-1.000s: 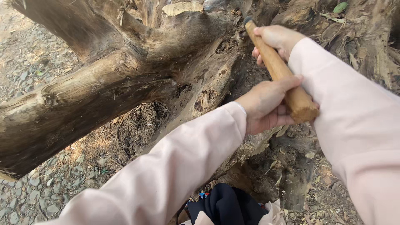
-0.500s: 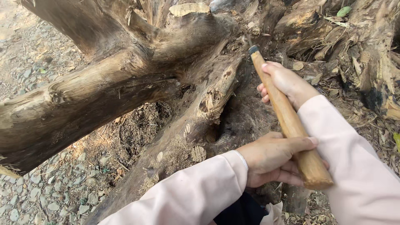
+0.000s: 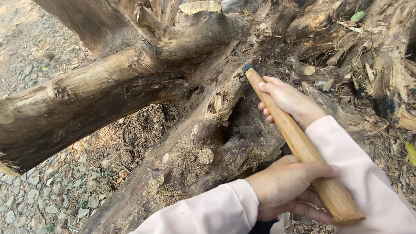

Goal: The person uses a chisel to carve into a large tree root, repeatedly striking and scraping the wood to remove material. They briefly inspect the chisel blade before continuing to carve different sections of the root.

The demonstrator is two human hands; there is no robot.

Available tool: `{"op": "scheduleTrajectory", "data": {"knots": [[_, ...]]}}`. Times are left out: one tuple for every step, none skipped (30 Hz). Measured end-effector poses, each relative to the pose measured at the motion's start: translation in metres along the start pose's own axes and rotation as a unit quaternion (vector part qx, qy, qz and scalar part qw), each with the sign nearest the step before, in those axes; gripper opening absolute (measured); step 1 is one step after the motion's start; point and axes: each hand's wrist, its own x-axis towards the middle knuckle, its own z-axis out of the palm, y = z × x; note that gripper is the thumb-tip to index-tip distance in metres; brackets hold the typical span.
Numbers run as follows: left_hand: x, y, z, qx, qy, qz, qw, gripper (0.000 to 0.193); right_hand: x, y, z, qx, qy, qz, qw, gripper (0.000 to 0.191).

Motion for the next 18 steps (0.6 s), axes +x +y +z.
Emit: {"op": "scheduleTrajectory", "data": {"knots": [[0.000, 0.007, -0.001, 0.018, 0.025, 0.001, 1.000, 0.045, 0.007, -0.002, -0.001, 0.035, -0.005, -0.001, 0.999, 0.056], [-0.001, 0.014, -0.001, 0.036, 0.051, 0.001, 0.998, 0.046, 0.013, -0.001, -0.001, 0.070, -0.009, -0.001, 0.998, 0.053], [-0.003, 0.018, -0.001, 0.055, 0.078, 0.003, 0.995, 0.046, 0.019, 0.002, 0.000, 0.105, -0.015, -0.002, 0.994, 0.050], [-0.004, 0.020, 0.000, 0.083, 0.100, 0.001, 0.991, 0.047, 0.023, 0.006, 0.001, 0.151, -0.023, 0.016, 0.988, 0.046], [-0.006, 0.021, 0.001, 0.110, 0.123, 0.000, 0.986, 0.048, 0.026, 0.012, 0.002, 0.197, -0.032, 0.034, 0.979, 0.043], [-0.009, 0.020, 0.003, 0.136, 0.146, -0.002, 0.980, 0.049, 0.028, 0.019, 0.003, 0.242, -0.041, 0.054, 0.968, 0.043], [-0.011, 0.017, 0.007, 0.116, 0.148, -0.016, 0.982, 0.050, 0.028, 0.025, 0.004, 0.263, -0.076, 0.069, 0.959, 0.040], [-0.013, 0.012, 0.011, 0.096, 0.149, -0.029, 0.984, 0.052, 0.028, 0.031, 0.004, 0.284, -0.111, 0.082, 0.949, 0.037], [-0.013, 0.009, 0.016, 0.076, 0.150, -0.040, 0.985, 0.054, 0.026, 0.036, 0.005, 0.302, -0.146, 0.094, 0.937, 0.033], [-0.014, 0.006, 0.019, 0.060, 0.114, -0.019, 0.991, 0.051, 0.024, 0.039, 0.005, 0.274, -0.151, 0.090, 0.945, 0.034], [-0.016, 0.002, 0.023, 0.042, 0.079, 0.001, 0.996, 0.049, 0.021, 0.040, 0.006, 0.246, -0.157, 0.088, 0.952, 0.034], [-0.017, 0.001, 0.023, 0.025, 0.046, 0.023, 0.998, 0.047, 0.019, 0.038, 0.006, 0.218, -0.164, 0.085, 0.958, 0.035], [-0.019, 0.000, 0.023, 0.030, 0.056, 0.020, 0.998, 0.041, 0.016, 0.035, 0.007, 0.171, -0.117, 0.057, 0.977, 0.032], [-0.020, 0.001, 0.022, 0.035, 0.067, 0.018, 0.997, 0.035, 0.014, 0.030, 0.007, 0.121, -0.070, 0.028, 0.990, 0.031], [-0.022, 0.002, 0.019, 0.038, 0.079, 0.017, 0.996, 0.030, 0.012, 0.025, 0.007, 0.071, -0.024, -0.001, 0.997, 0.033], [-0.023, 0.005, 0.016, 0.012, 0.091, 0.015, 0.996, 0.026, 0.011, 0.019, 0.008, 0.056, -0.005, -0.017, 0.998, 0.034], [-0.023, 0.008, 0.013, -0.013, 0.100, 0.013, 0.995, 0.022, 0.009, 0.013, 0.008, 0.042, 0.016, -0.034, 0.998, 0.034], [-0.023, 0.010, 0.011, -0.037, 0.108, 0.010, 0.993, 0.020, 0.007, 0.008, 0.007, 0.027, 0.039, -0.052, 0.998, 0.035]]}}
